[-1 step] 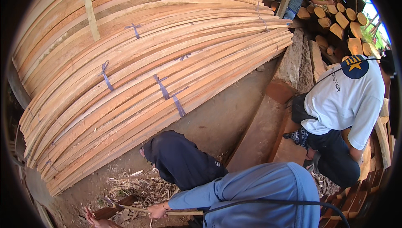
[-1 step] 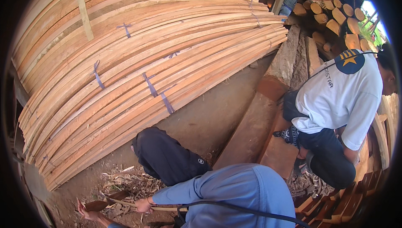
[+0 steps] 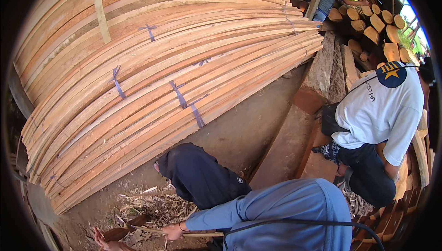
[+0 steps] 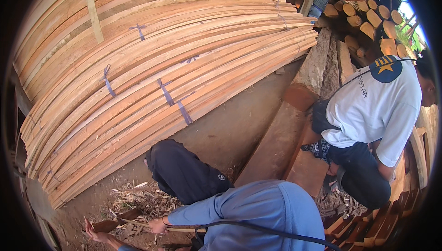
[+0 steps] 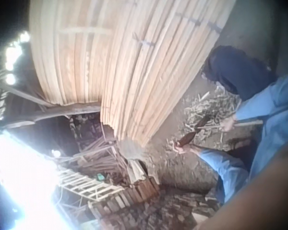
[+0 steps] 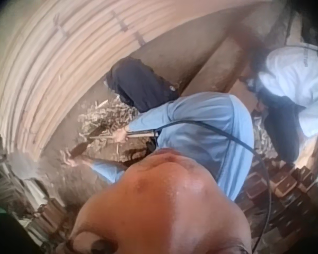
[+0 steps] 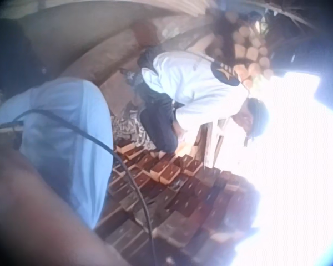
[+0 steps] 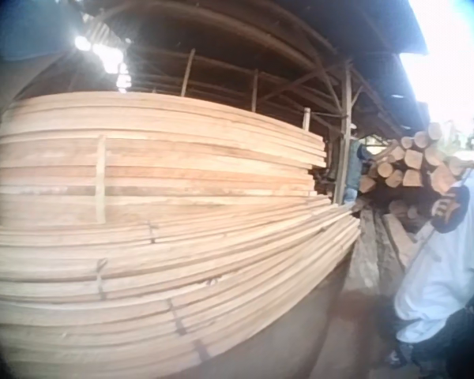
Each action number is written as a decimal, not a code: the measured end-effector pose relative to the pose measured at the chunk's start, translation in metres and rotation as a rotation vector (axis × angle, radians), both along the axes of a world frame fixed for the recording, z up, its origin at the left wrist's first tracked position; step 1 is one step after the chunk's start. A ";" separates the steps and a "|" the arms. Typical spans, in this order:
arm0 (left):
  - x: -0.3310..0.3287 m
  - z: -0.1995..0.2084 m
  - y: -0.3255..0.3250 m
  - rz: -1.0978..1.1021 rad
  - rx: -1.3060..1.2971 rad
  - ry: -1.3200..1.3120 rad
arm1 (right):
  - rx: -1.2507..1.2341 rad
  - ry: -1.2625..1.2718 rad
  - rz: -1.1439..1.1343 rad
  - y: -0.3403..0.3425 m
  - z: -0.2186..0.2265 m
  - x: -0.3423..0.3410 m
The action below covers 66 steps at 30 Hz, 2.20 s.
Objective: The person uses a drawknife to shave thin strips of wood from a small wooden plank while sitting on the ground.
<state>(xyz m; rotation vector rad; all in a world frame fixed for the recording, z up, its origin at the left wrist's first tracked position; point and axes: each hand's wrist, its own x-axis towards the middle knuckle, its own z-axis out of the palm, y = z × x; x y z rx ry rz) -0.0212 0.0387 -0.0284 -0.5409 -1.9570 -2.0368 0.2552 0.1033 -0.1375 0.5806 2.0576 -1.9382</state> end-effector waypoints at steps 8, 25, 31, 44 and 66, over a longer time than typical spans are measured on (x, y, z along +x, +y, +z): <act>-0.009 -0.001 -0.032 -0.211 0.257 -0.384 | -0.044 -0.076 -0.111 0.027 0.085 0.015; 0.013 0.012 -0.036 -0.093 0.309 -0.222 | 0.434 0.130 -0.116 0.032 0.121 0.012; 0.013 0.017 -0.031 -0.078 0.367 -0.291 | 0.471 0.023 0.056 0.022 0.108 0.019; 0.016 0.019 -0.024 -0.133 0.339 -0.244 | 0.476 0.108 -0.077 0.017 0.120 0.013; 0.015 0.007 -0.059 -0.071 0.436 -0.269 | 0.543 -0.010 0.187 0.010 0.086 0.024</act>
